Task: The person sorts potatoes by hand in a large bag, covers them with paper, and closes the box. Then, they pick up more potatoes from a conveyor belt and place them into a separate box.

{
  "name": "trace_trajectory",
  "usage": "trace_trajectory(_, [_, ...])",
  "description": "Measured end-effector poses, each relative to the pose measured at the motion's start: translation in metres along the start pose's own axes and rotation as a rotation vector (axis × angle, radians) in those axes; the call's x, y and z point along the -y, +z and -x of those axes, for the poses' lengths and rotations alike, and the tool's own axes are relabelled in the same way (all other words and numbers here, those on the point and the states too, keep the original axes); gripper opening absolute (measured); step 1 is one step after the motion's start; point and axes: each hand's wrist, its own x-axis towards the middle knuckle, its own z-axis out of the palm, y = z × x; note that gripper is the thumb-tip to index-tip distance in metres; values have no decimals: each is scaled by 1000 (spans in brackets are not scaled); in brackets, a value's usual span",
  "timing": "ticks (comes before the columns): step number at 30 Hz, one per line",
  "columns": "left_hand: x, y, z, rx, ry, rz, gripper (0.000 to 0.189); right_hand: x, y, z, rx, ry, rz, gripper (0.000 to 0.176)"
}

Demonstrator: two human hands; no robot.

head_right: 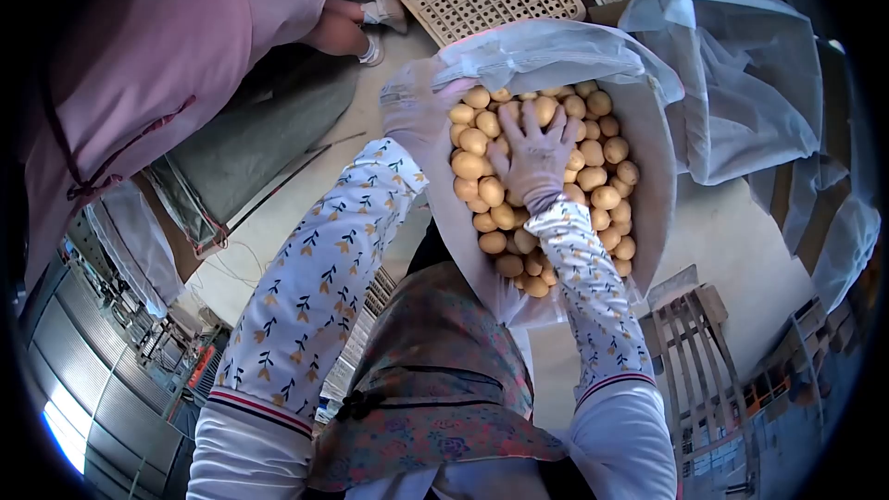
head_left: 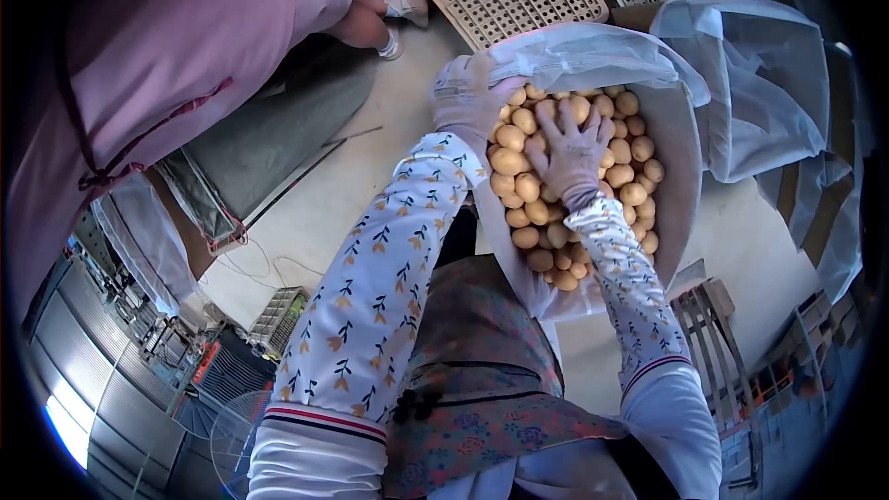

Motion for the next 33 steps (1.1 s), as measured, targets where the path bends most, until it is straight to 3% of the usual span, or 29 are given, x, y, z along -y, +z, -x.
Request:
trace_trajectory(7, [-3, -6, -2, 65, -23, -75, 43, 11, -19, 73, 139, 86, -157, 61])
trace_trajectory(9, [-1, -6, -2, 69, -16, -89, 44, 1, -17, 121, 242, -83, -152, 67])
trace_trajectory(12, [6, 1, 0, 96, 59, -139, 44, -6, -33, 165, 352, -86, -280, 71])
trace_trajectory(13, [10, 2, 0, 170, 96, -143, 44, -12, -43, 161, 289, -112, -328, 58])
trace_trajectory(15, [7, -4, -6, 207, 48, -77, 44, -40, -40, 149, 372, -113, -649, 38])
trace_trajectory(16, [4, -3, -6, 174, -39, -20, 44, -45, -43, 132, 239, -76, -600, 30])
trace_trajectory(18, [2, -6, -7, 150, -34, -67, 46, -51, -42, 63, -25, -23, -542, 22])
trace_trajectory(20, [1, -6, -6, 62, 15, -114, 44, -72, -14, -6, -186, -84, -428, 27])
trace_trajectory(21, [1, -5, -5, -10, 63, -131, 40, -82, 5, -32, -133, -46, -363, 34])
trace_trajectory(23, [-4, -6, -4, -58, 84, -157, 38, -87, 26, -74, 168, 220, -286, 47])
trace_trajectory(26, [-13, -13, -6, 43, -27, -148, 42, -85, 72, -93, -101, 270, -178, 54])
trace_trajectory(29, [-5, -7, -5, -43, 66, -193, 44, -69, 50, -96, 47, 227, -403, 48])
trace_trajectory(30, [-2, -6, -5, -53, 82, -179, 46, -64, 48, -82, -38, 48, -444, 43])
trace_trajectory(31, [0, -6, -5, -36, 65, -180, 45, -52, 48, -71, 75, 33, -397, 40])
trace_trajectory(33, [-2, -6, -6, -4, 34, -180, 45, -25, 47, -53, 97, 220, -433, 34])
